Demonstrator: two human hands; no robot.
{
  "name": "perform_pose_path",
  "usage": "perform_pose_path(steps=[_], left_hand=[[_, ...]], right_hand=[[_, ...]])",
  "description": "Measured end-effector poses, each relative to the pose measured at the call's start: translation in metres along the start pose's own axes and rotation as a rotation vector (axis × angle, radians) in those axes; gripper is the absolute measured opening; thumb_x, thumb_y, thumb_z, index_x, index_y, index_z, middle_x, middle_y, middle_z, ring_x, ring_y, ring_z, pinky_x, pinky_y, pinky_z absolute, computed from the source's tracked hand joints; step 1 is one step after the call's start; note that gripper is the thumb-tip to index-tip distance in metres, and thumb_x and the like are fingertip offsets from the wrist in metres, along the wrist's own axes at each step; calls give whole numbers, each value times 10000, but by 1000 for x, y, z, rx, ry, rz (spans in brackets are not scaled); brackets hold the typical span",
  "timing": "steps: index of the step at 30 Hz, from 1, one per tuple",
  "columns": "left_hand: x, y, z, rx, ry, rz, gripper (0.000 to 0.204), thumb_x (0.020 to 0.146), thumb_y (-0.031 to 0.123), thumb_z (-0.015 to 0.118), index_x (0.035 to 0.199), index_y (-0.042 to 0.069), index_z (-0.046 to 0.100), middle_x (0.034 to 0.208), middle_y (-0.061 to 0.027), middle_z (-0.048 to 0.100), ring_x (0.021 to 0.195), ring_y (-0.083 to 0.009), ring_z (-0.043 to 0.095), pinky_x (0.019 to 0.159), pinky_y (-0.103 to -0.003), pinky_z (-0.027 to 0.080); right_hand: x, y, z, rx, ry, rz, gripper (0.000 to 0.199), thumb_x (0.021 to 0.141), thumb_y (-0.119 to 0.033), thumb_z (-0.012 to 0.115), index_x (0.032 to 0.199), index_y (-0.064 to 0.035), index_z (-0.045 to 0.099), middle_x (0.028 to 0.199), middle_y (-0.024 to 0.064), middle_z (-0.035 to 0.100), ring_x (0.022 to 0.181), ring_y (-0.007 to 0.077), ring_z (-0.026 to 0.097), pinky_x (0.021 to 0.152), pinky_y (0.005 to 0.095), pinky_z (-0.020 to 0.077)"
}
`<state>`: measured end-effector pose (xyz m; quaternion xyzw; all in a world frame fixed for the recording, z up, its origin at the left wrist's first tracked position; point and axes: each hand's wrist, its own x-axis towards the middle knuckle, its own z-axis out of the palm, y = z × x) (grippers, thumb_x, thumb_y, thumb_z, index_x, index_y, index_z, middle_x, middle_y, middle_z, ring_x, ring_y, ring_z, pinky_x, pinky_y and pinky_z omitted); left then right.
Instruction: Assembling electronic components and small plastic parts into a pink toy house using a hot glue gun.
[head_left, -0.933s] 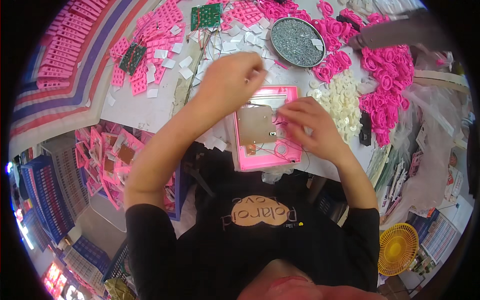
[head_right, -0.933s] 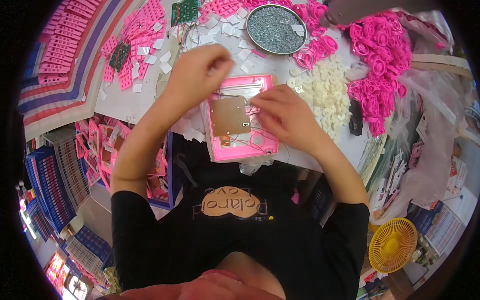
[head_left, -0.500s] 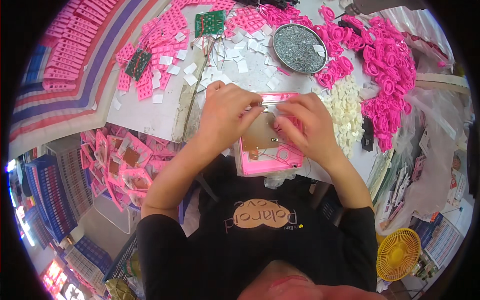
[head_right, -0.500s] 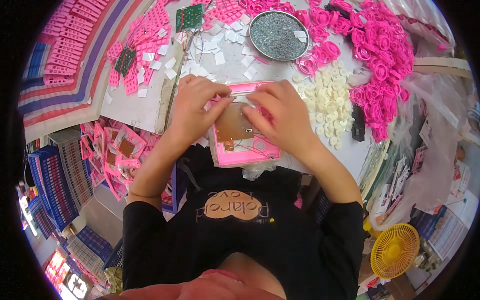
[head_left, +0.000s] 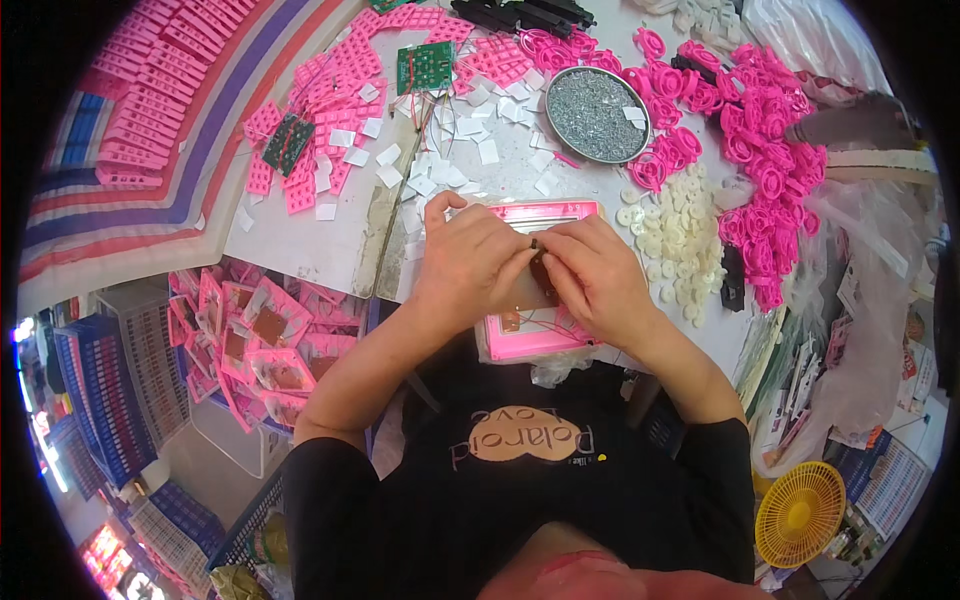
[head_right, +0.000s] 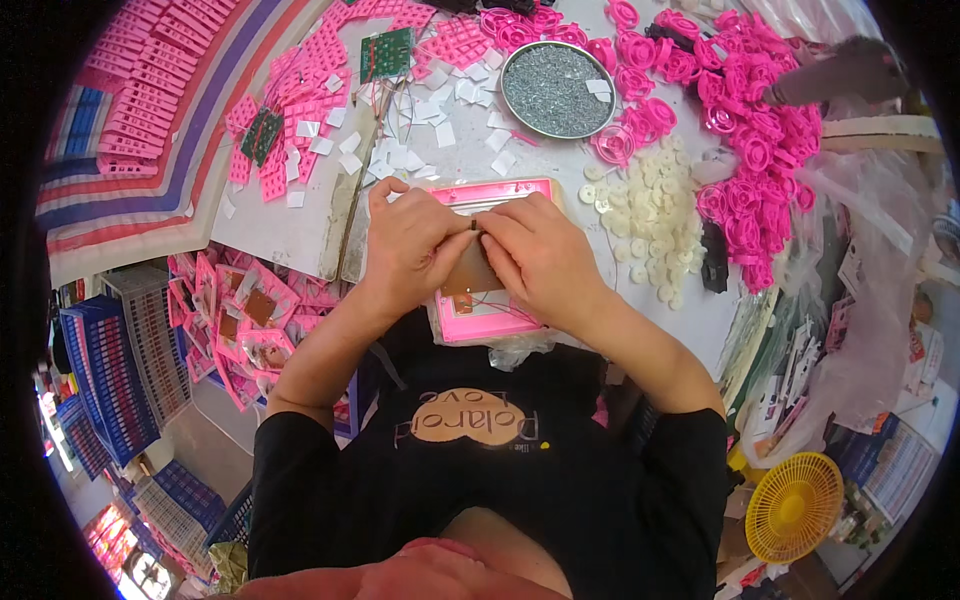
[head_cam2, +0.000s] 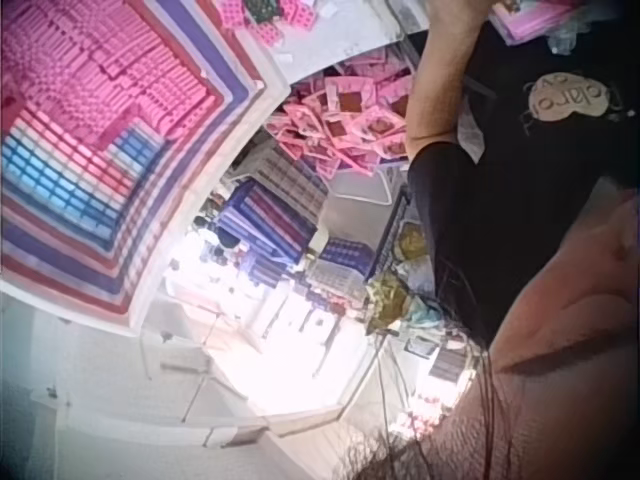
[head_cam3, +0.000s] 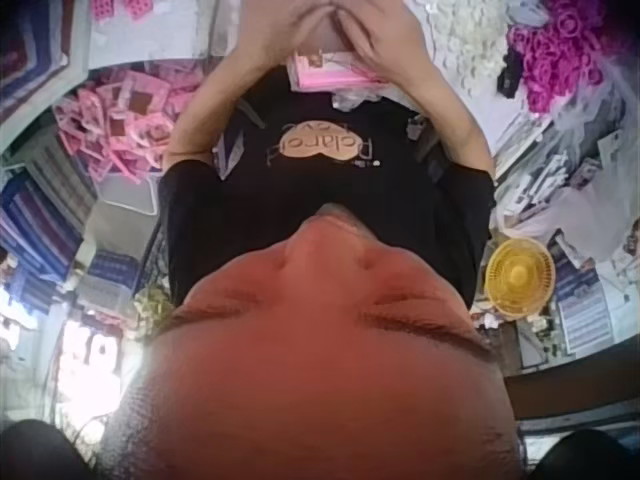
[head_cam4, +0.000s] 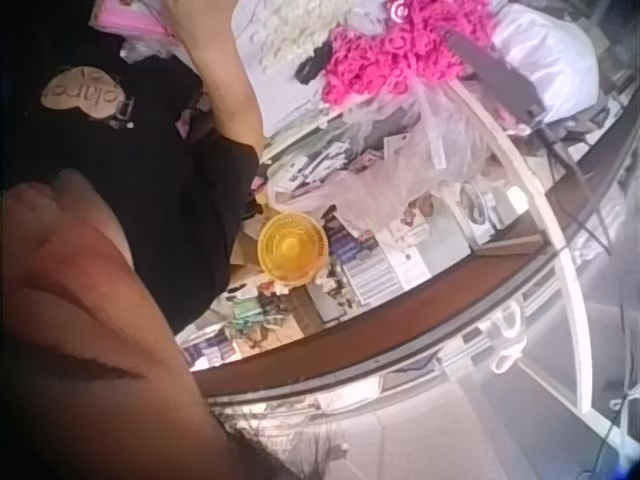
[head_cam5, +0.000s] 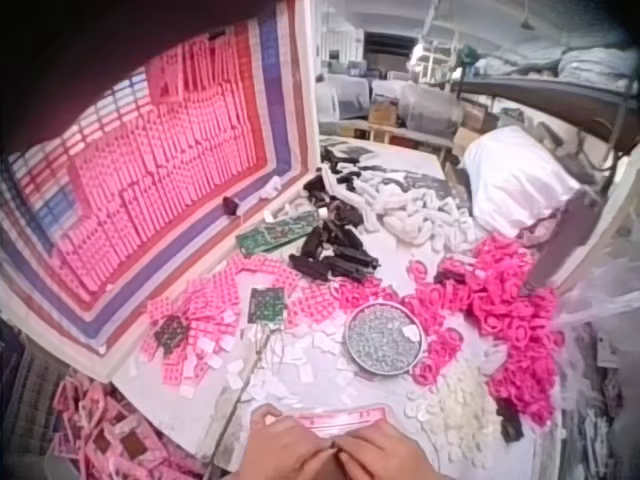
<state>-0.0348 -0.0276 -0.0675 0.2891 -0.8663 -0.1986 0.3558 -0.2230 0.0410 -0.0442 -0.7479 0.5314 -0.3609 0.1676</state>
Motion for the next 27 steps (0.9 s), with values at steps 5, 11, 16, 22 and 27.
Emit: perform_pose_path(steps=[5, 11, 16, 22, 27], left_hand=[[-4, 0, 0, -29, 13, -12, 140, 744, 107, 782, 796, 146, 658, 701, 17, 583, 693, -178, 573, 863, -405, 335], [-6, -3, 1, -68, 10, 23, 145, 740, 104, 782, 802, 148, 658, 690, 17, 578, 688, -183, 570, 850, -393, 335], [-5, -3, -1, -56, 6, 6, 137, 746, 95, 782, 791, 131, 658, 688, 6, 591, 668, -186, 571, 820, -374, 356], [-7, -7, -1, -177, -7, -288, 82, 769, 92, 760, 791, 99, 681, 762, -18, 665, 736, -199, 617, 832, -361, 371], [-5, 5, -10, -189, -139, -222, 113, 773, 90, 772, 855, 101, 695, 802, -3, 679, 728, -156, 628, 845, -332, 367]], right_hand=[[-4, -2, -17, 44, -44, 20, 248, 831, -36, 666, 1078, -12, 677, 977, 118, 663, 890, 308, 619, 768, 394, 512], [-3, 0, -9, 73, -74, 9, 318, 816, -62, 670, 1131, -15, 662, 1035, 130, 653, 925, 311, 609, 811, 398, 500], [-3, 2, -17, 121, -106, 43, 315, 807, -89, 680, 1116, -29, 668, 1027, 125, 651, 909, 309, 598, 817, 394, 490], [-36, 2, -53, 185, -227, 101, 270, 790, -64, 717, 1057, -37, 691, 909, 92, 673, 868, 297, 606, 785, 381, 491], [-26, 114, -141, -254, 131, 419, 218, 865, -69, 667, 1071, -12, 711, 897, 71, 693, 749, 149, 629, 675, 282, 492]])
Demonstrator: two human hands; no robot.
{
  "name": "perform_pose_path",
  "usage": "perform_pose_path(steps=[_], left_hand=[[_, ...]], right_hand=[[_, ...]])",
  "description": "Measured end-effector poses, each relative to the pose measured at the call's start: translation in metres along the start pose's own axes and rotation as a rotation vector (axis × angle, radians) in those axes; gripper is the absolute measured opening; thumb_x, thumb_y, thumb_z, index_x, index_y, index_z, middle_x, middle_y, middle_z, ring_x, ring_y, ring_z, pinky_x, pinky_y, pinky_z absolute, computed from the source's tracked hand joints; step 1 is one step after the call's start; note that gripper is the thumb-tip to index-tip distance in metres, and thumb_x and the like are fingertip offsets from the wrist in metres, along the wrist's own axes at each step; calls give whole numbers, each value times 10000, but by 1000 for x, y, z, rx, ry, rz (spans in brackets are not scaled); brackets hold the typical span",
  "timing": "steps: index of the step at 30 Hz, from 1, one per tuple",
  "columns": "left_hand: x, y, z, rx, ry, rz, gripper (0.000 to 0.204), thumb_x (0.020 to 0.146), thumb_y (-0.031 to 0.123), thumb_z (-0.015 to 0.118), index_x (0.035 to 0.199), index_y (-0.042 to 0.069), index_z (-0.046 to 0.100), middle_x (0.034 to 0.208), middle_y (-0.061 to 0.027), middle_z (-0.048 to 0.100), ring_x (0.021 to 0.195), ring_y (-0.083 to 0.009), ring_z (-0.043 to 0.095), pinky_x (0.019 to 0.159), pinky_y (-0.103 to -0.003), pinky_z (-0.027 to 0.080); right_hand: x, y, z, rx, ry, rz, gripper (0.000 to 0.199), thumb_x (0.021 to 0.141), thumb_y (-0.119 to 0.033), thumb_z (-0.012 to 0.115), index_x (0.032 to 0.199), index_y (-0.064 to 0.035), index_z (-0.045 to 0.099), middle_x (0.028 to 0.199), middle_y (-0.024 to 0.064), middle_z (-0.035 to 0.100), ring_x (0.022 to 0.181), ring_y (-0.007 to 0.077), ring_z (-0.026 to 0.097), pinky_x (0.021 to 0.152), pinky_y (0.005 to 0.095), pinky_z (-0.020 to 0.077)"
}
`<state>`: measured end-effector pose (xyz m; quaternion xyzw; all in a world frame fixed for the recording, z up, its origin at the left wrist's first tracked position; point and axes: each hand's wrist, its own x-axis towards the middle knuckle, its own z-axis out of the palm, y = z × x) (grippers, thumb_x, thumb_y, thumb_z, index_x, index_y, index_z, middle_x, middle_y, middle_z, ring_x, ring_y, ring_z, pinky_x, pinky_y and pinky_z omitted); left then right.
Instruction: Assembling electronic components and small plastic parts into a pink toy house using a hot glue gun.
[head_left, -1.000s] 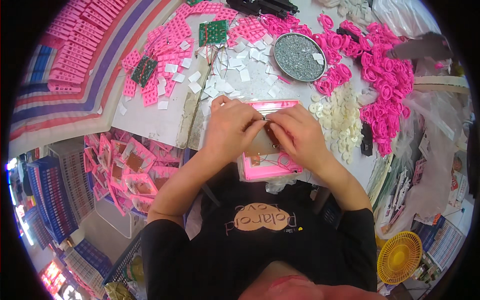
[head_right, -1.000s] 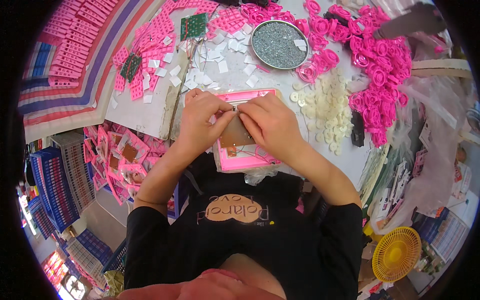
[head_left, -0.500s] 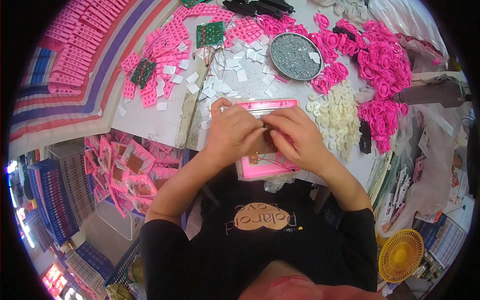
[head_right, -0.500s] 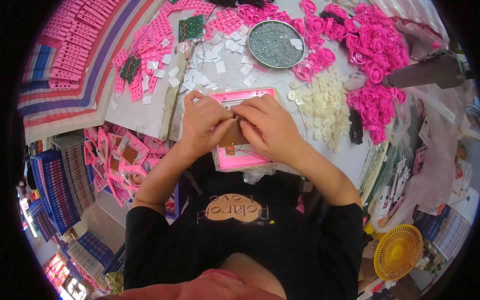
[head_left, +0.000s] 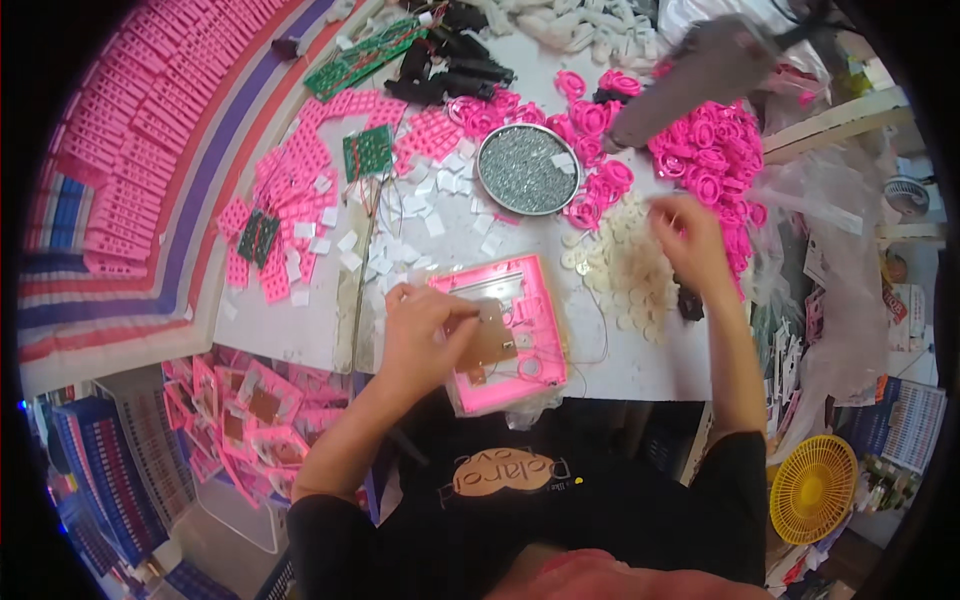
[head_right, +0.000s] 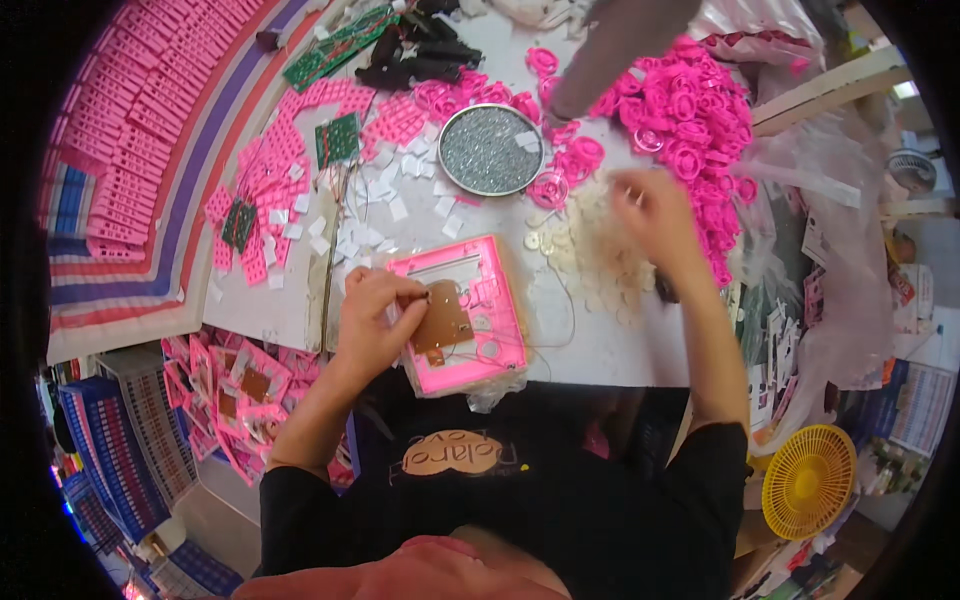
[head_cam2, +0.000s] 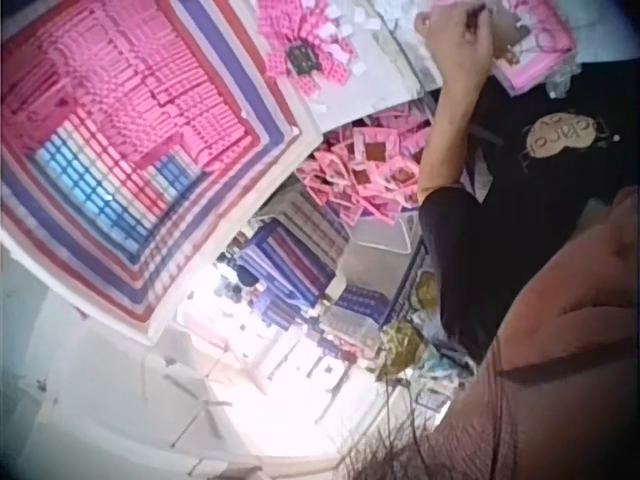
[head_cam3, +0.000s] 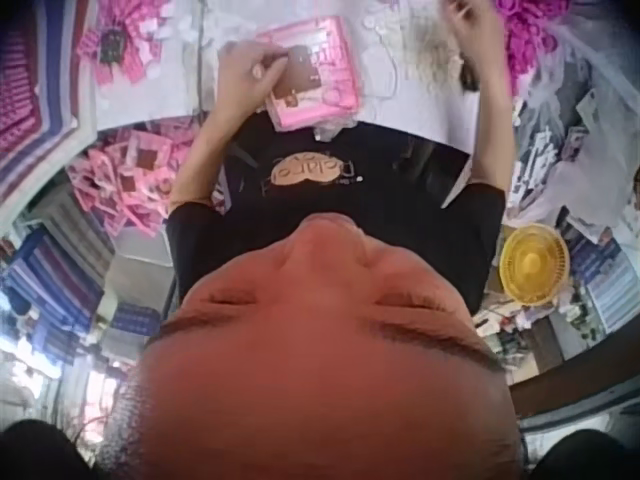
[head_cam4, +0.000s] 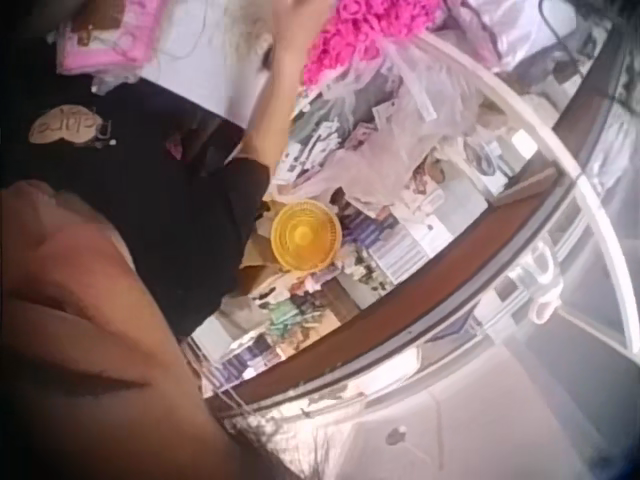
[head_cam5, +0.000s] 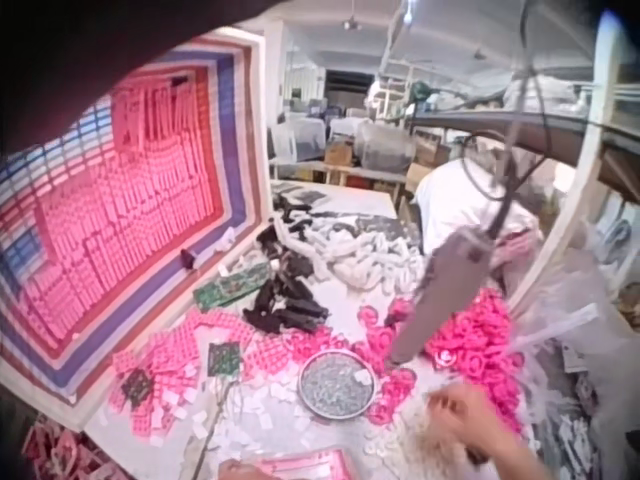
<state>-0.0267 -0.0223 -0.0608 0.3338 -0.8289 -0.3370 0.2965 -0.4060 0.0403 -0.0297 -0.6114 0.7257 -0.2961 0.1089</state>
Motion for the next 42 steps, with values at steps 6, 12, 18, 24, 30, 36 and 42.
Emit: perform_pose_path(steps=[6, 12, 18, 24, 30, 36, 42], left_hand=[[0, 3, -6, 37, -11, 36, 137, 770, 72, 772, 871, 116, 691, 793, -12, 675, 731, -179, 635, 832, -344, 381], [6, 16, -13, 137, -72, 60, 143, 770, 93, 784, 881, 132, 701, 758, -6, 664, 723, -198, 639, 801, -367, 398], [-7, -2, -11, 17, -41, -20, 135, 787, 80, 773, 903, 109, 712, 737, -39, 653, 699, -219, 632, 769, -370, 422], [-6, -8, -11, -35, -11, 53, 129, 792, 53, 750, 906, 89, 703, 755, -42, 662, 689, -217, 618, 776, -369, 428], [-5, -9, -7, 35, 30, 143, 122, 787, 57, 756, 883, 85, 687, 756, -29, 660, 685, -204, 607, 781, -354, 431], [-6, -12, -6, -49, 39, 76, 124, 780, 66, 768, 880, 84, 696, 768, -31, 668, 676, -203, 603, 759, -337, 437], [-5, -18, -11, -32, -38, 124, 129, 778, 77, 768, 888, 97, 704, 739, -24, 647, 673, -204, 600, 755, -350, 440]], right_hand=[[231, 73, 40, -436, 107, -403, 494, 826, -114, 668, 1313, -65, 595, 1275, 162, 634, 1134, 334, 617, 874, 486, 513], [329, 97, 91, -904, 27, -748, 514, 815, -133, 617, 1326, -97, 574, 1416, 161, 537, 1227, 365, 554, 919, 489, 517], [298, 129, 23, -555, 178, -390, 314, 833, -144, 678, 1131, -46, 656, 1068, 141, 691, 986, 284, 662, 826, 386, 542], [57, 146, -111, 694, 548, 171, 367, 927, -79, 697, 1261, -25, 554, 1021, 86, 610, 976, 181, 640, 849, 296, 560], [-74, -29, -19, 963, -128, 545, 377, 907, -111, 662, 1264, -21, 581, 1090, 106, 662, 813, 168, 690, 668, 310, 613], [-30, -108, 60, 745, -773, 464, 367, 924, -192, 666, 1250, -54, 569, 910, 76, 673, 699, 199, 683, 574, 292, 569], [-30, -131, 55, -95, -271, -449, 458, 791, -192, 769, 1185, -42, 590, 983, 148, 668, 841, 324, 659, 714, 388, 548]])
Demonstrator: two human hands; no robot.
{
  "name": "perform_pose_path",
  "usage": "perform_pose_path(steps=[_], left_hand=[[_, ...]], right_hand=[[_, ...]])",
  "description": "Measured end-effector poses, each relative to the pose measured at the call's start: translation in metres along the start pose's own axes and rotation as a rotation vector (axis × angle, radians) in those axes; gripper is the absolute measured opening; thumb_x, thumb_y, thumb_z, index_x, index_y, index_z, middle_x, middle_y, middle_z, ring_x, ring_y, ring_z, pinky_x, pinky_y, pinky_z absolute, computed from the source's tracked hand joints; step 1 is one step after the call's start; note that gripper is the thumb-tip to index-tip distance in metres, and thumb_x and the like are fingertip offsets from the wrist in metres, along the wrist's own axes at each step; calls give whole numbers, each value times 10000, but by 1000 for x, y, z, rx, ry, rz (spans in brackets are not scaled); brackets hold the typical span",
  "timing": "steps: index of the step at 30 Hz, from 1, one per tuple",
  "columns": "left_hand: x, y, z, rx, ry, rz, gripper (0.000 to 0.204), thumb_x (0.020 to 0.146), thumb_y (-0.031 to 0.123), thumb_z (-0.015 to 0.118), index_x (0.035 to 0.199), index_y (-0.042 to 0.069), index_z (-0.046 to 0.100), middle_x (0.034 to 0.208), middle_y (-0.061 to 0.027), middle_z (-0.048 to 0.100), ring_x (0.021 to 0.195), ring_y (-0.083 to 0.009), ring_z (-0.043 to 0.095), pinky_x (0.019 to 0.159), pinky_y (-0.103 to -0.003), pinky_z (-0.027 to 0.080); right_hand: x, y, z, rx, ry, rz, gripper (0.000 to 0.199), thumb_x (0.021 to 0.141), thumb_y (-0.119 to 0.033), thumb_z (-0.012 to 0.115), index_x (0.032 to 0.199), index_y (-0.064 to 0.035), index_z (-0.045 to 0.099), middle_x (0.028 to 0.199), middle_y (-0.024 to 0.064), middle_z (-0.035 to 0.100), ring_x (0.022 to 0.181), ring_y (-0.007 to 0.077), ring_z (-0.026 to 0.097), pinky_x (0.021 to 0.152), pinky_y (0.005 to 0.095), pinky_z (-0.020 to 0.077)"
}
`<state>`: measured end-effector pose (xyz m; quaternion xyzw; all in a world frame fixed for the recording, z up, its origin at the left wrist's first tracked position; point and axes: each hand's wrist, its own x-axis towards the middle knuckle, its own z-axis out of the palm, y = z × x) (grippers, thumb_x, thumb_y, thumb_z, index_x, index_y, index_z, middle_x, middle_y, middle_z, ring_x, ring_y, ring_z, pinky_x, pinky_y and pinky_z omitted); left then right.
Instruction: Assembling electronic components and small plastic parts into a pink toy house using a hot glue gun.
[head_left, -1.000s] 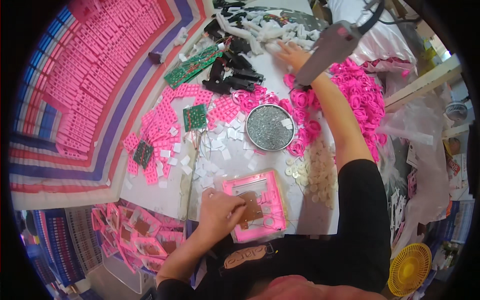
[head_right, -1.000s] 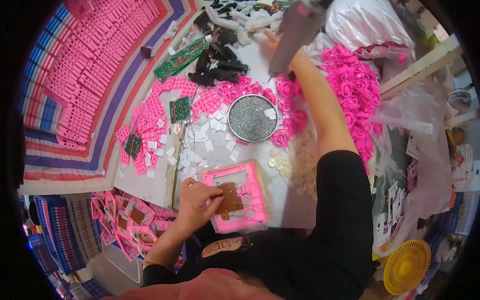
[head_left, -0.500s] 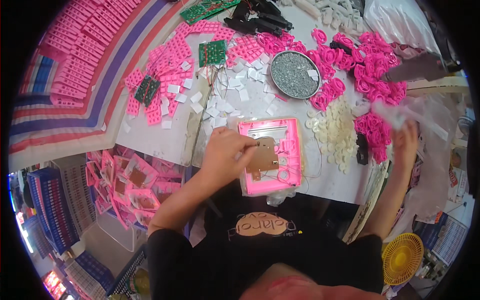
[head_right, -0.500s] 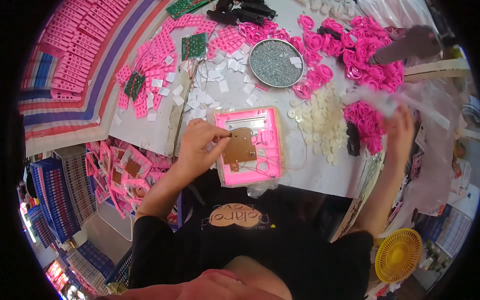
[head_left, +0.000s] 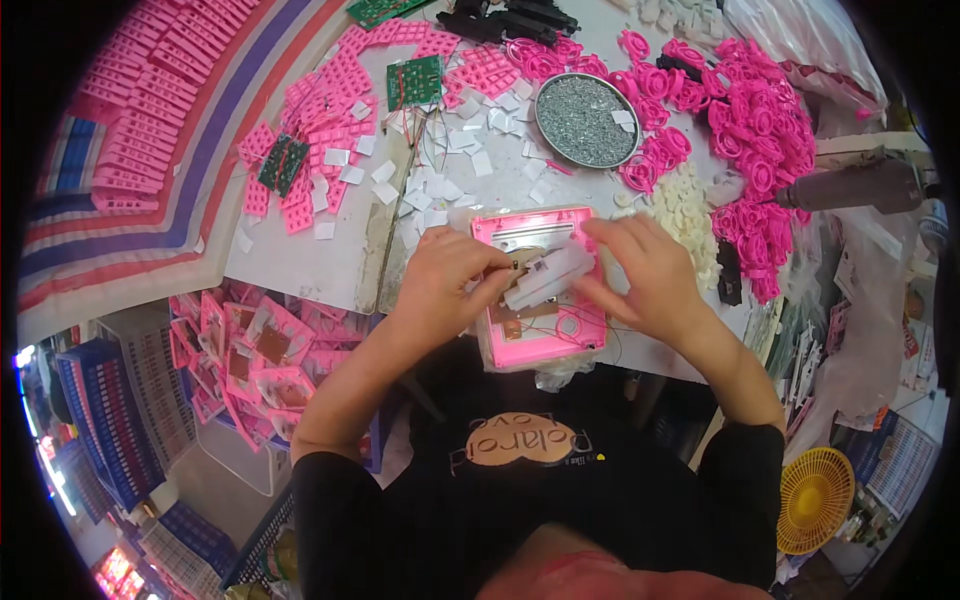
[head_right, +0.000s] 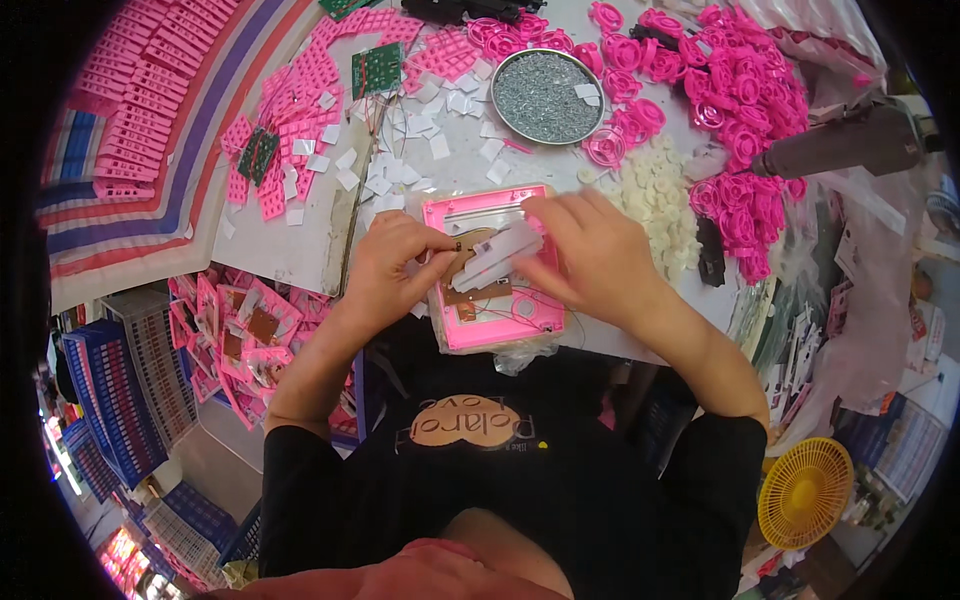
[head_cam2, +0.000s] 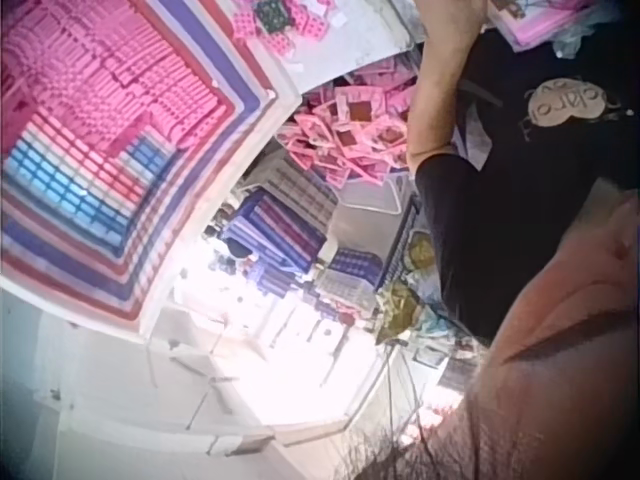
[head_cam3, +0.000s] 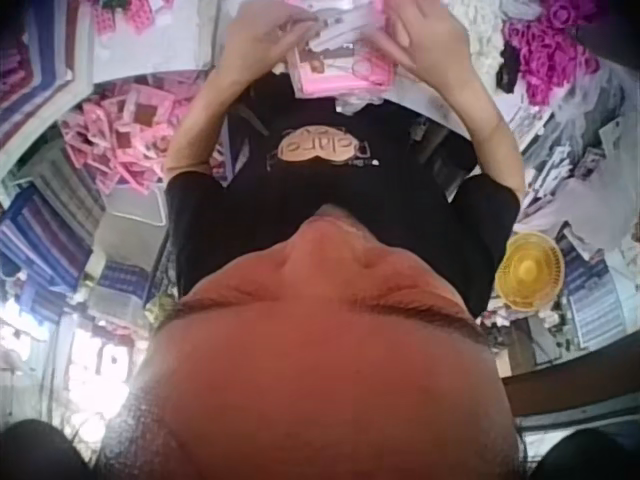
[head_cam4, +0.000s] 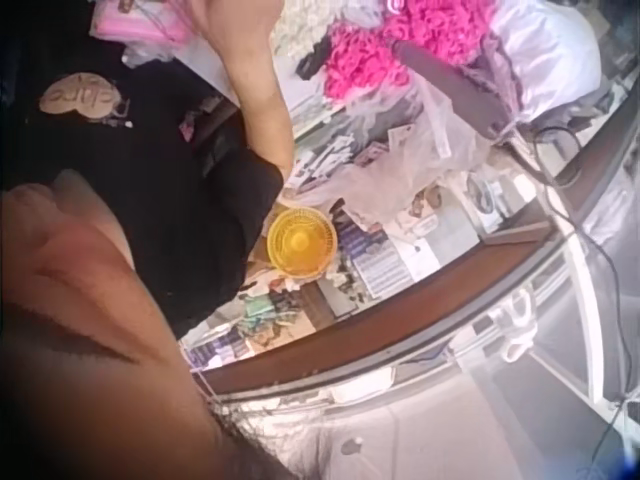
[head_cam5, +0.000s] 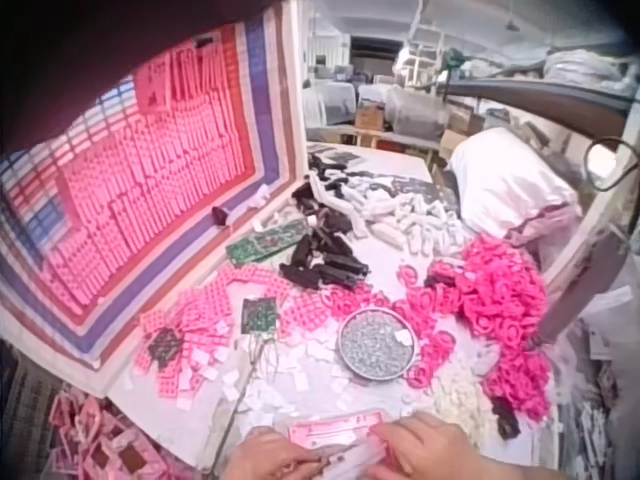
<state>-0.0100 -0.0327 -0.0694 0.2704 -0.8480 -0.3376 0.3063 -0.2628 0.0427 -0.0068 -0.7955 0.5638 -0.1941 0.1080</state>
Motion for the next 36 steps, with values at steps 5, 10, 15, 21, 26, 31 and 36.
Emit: perform_pose_path(steps=[5, 10, 15, 21, 26, 31, 36], left_hand=[[17, 0, -4, 89, -158, 126, 127, 783, 139, 774, 878, 112, 695, 744, -21, 630, 733, -224, 608, 785, -381, 444], [30, 0, -17, 248, -309, 229, 135, 788, 168, 760, 895, 128, 688, 764, -6, 613, 786, -227, 609, 824, -393, 453], [28, -6, -22, 335, -394, 354, 178, 794, 141, 695, 970, 124, 681, 802, 6, 621, 816, -202, 611, 837, -376, 458], [20, 2, -22, 356, -501, 329, 238, 814, 106, 668, 1051, 96, 675, 847, -12, 648, 864, -205, 630, 820, -372, 481], [4, 1, -11, 23, -290, 72, 146, 850, 76, 664, 987, 35, 692, 949, -75, 657, 897, -269, 632, 780, -408, 499], [14, 6, -7, -87, -319, -152, 107, 861, 104, 664, 931, 35, 706, 1040, -109, 639, 916, -286, 631, 758, -399, 497], [41, 9, -15, 1, -469, -219, 127, 852, 130, 666, 906, 25, 713, 978, -123, 659, 857, -286, 647, 722, -399, 493]], right_hand=[[-3, 16, 32, 252, -8, -229, 577, 651, -117, 810, 1189, -47, 612, 1110, 124, 636, 1037, 323, 600, 876, 399, 517], [3, 12, 36, 328, -62, -212, 574, 648, -118, 814, 1181, -48, 614, 1075, 116, 629, 978, 323, 590, 829, 417, 510], [9, 3, 38, 352, -74, -216, 576, 647, -137, 837, 1171, -52, 613, 1057, 113, 606, 932, 320, 564, 789, 412, 505], [11, -1, 36, 331, -193, -232, 512, 653, -137, 833, 1105, -61, 606, 1083, 102, 575, 959, 315, 553, 806, 415, 494], [15, -6, 32, 318, -242, -210, 467, 667, -137, 817, 1069, -62, 592, 1077, 104, 573, 966, 319, 556, 835, 413, 488], [14, -12, 31, 260, -254, -202, 479, 678, -138, 811, 1082, -46, 571, 1094, 116, 576, 982, 322, 554, 852, 411, 486], [12, -14, 29, 169, -233, -207, 517, 659, -177, 802, 1097, -37, 566, 1081, 97, 561, 958, 291, 546, 825, 393, 468]])
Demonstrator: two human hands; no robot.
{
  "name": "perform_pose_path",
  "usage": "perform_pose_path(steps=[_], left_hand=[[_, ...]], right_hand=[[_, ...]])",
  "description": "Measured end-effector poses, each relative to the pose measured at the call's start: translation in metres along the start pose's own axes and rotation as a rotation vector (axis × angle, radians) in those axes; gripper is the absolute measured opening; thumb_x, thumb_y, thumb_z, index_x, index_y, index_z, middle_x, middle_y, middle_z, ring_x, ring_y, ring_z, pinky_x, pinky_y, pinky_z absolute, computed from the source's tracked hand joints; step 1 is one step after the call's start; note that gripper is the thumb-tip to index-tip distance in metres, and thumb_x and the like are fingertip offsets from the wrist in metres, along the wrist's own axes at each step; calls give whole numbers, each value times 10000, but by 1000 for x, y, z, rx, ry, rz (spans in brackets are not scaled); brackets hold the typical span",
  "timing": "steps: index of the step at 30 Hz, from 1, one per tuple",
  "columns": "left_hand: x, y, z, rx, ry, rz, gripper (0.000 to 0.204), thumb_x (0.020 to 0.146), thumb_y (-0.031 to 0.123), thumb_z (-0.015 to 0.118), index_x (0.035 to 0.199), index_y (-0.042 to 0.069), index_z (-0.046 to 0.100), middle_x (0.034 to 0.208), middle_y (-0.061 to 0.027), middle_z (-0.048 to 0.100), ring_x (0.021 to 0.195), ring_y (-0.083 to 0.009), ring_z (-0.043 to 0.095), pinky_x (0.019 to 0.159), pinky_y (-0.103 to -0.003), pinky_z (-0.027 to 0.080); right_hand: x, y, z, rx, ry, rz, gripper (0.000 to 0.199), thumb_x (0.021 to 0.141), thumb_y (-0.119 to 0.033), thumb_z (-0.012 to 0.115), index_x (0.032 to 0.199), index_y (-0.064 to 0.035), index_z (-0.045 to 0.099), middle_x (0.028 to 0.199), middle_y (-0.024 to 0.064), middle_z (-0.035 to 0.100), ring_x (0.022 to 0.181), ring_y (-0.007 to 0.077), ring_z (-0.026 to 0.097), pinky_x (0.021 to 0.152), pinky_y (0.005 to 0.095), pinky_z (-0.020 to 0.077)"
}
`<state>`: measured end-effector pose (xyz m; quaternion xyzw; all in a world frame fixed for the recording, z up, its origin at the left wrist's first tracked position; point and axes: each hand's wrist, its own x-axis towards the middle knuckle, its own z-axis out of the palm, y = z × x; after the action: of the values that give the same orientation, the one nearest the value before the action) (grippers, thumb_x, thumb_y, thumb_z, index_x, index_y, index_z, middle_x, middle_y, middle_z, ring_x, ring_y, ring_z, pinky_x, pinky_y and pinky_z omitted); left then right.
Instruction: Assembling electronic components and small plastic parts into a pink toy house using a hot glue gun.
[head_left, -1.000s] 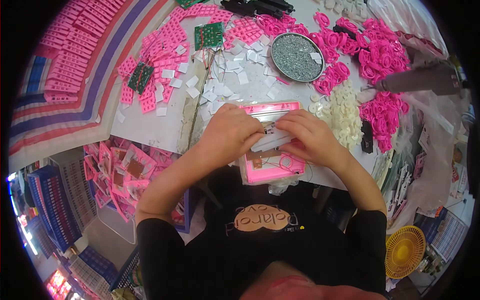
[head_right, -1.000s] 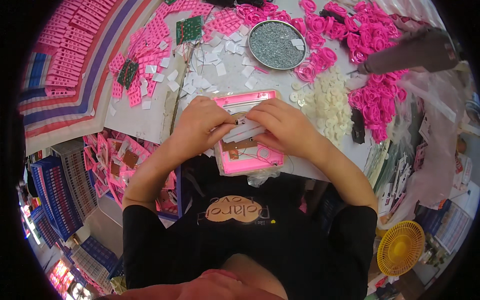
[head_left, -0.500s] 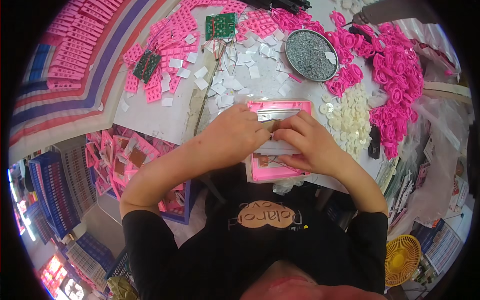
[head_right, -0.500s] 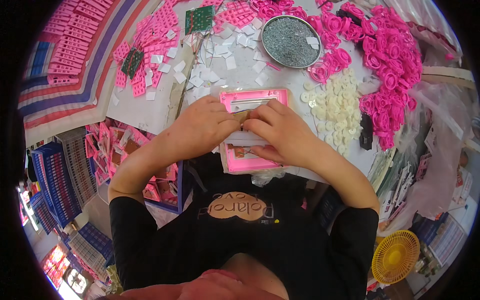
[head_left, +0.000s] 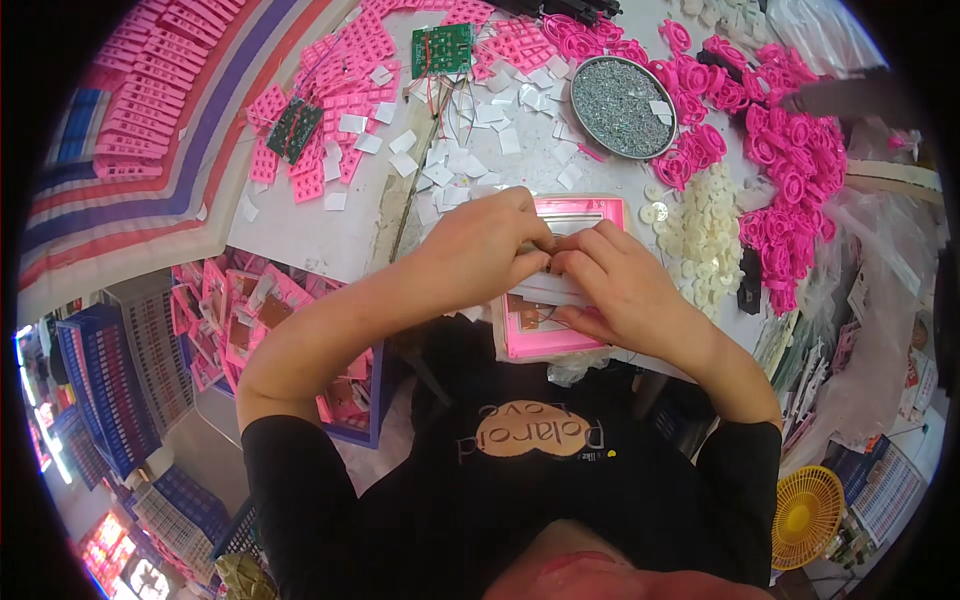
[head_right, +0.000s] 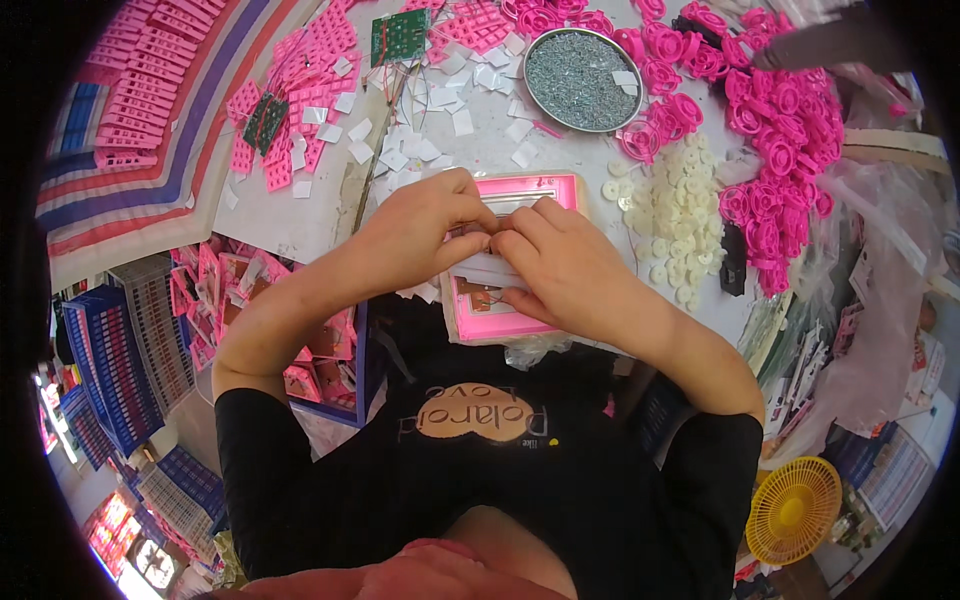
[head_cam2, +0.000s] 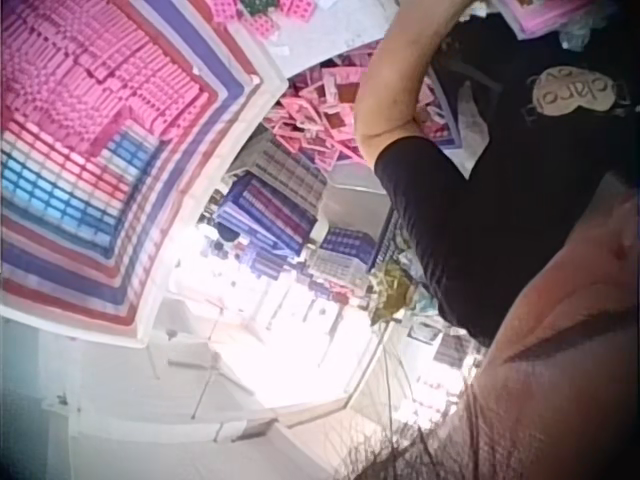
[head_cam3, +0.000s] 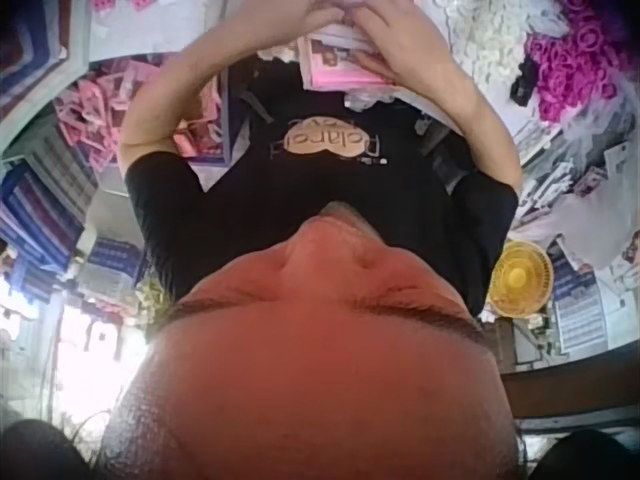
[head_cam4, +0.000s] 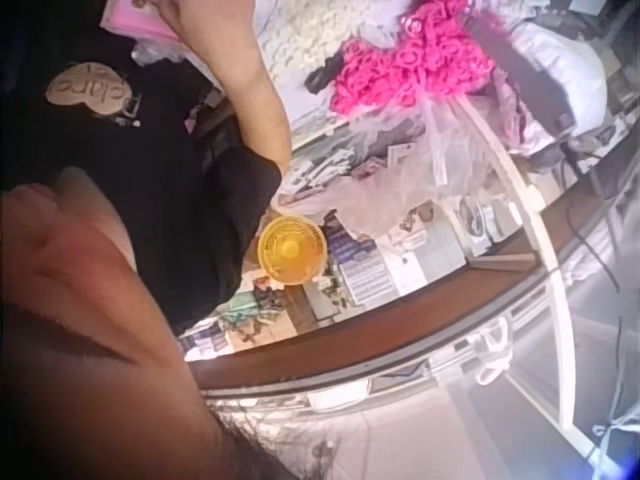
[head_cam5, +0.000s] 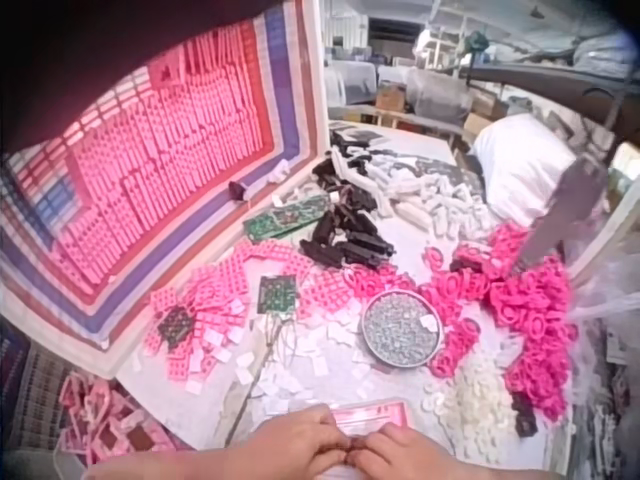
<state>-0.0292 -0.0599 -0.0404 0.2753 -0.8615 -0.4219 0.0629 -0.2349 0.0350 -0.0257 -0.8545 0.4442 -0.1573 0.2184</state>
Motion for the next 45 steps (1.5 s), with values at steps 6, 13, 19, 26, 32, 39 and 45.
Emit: perform_pose_path(steps=[6, 13, 19, 26, 32, 39, 45], left_hand=[[20, 6, -11, 19, -267, -52, 151, 806, 134, 672, 825, -15, 690, 725, -184, 646, 711, -347, 638, 652, -442, 485], [21, 0, -11, 18, -301, -13, 163, 827, 147, 659, 815, -15, 669, 751, -190, 649, 755, -366, 641, 681, -452, 484], [20, 6, -9, 53, -290, 47, 177, 870, 161, 627, 835, -9, 658, 812, -188, 654, 837, -379, 637, 737, -465, 495], [31, 20, -21, 141, -403, 5, 199, 872, 195, 620, 854, 3, 669, 828, -197, 654, 833, -393, 639, 758, -494, 499], [128, -24, -23, 435, 318, 160, 186, 862, 238, 641, 891, 66, 704, 870, -131, 663, 877, -343, 658, 753, -479, 508], [185, -44, 1, 721, 260, 298, 156, 881, 258, 603, 873, 135, 700, 911, -58, 667, 900, -254, 673, 790, -479, 466], [185, -21, -10, 667, 51, 110, 257, 921, 259, 544, 822, 67, 683, 873, -119, 696, 815, -319, 678, 703, -452, 497]], right_hand=[[-2, -8, 0, -77, -5, 17, 537, 660, -203, 806, 1114, -33, 574, 1098, 97, 560, 977, 274, 543, 830, 389, 456], [-1, -18, -3, -105, -10, 88, 516, 669, -199, 792, 1112, -32, 585, 1103, 94, 562, 992, 264, 537, 847, 380, 445], [-6, -22, 8, -205, 16, 115, 527, 694, -218, 786, 1144, -32, 585, 1101, 95, 567, 978, 263, 532, 831, 374, 438], [-12, -8, -3, -22, 51, 108, 601, 679, -219, 826, 1192, -36, 573, 1140, 122, 569, 1014, 308, 531, 882, 419, 451], [-24, 5, -31, 8, 301, 129, 638, 666, -197, 871, 1207, -19, 584, 1132, 169, 586, 993, 337, 570, 843, 428, 475], [-26, 87, -94, 273, 1250, 133, 481, 894, -14, 652, 1342, 35, 485, 1255, 176, 571, 1058, 219, 572, 903, 349, 481], [51, 145, -155, 743, 1020, 79, 477, 979, -121, 571, 1430, -48, 434, 1051, 23, 607, 933, 125, 588, 838, 301, 485]])
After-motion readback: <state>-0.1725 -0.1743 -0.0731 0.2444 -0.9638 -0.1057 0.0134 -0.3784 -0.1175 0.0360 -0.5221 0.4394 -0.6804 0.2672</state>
